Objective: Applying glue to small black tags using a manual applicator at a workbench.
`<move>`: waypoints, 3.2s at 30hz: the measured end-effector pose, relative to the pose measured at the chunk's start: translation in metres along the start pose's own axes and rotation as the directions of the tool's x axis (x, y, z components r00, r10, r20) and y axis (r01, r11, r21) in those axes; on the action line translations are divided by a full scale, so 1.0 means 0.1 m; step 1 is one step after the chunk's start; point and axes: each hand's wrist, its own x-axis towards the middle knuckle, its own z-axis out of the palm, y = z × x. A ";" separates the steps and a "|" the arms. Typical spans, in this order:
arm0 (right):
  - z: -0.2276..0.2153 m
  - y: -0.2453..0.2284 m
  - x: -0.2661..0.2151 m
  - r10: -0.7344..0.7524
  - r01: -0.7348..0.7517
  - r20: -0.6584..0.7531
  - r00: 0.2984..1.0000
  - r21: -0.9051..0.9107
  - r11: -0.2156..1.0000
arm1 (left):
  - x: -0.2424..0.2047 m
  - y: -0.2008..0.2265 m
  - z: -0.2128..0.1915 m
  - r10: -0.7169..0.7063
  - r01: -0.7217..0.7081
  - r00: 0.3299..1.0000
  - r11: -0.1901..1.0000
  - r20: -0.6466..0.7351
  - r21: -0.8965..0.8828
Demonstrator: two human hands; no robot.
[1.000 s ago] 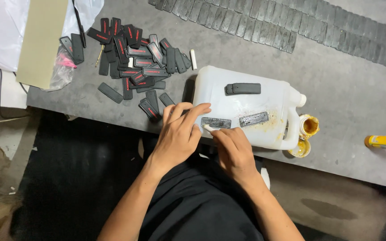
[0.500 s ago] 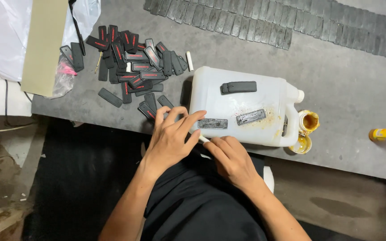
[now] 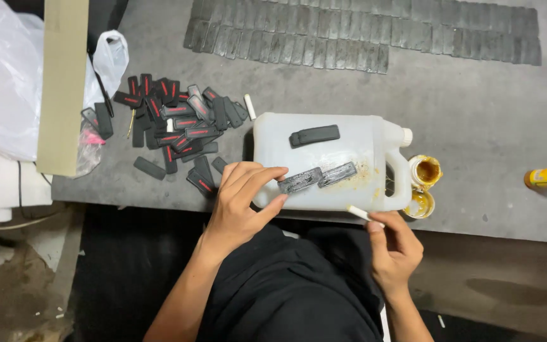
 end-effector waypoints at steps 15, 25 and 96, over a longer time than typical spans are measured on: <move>-0.65 0.74 1.36 0.276 -0.205 -0.109 0.955 0.433 0.878 | 2.11 -0.23 1.83 0.020 -0.012 0.978 0.999 0.207 -0.040; -0.66 2.41 2.69 0.460 -0.410 0.146 0.876 -0.278 0.869 | 2.71 -1.06 3.04 -0.086 -0.040 0.826 0.977 0.558 0.209; 0.15 2.29 3.39 0.436 -0.147 0.323 0.840 -0.637 0.756 | 1.73 -0.72 0.69 -0.059 0.110 0.980 0.957 -0.191 0.267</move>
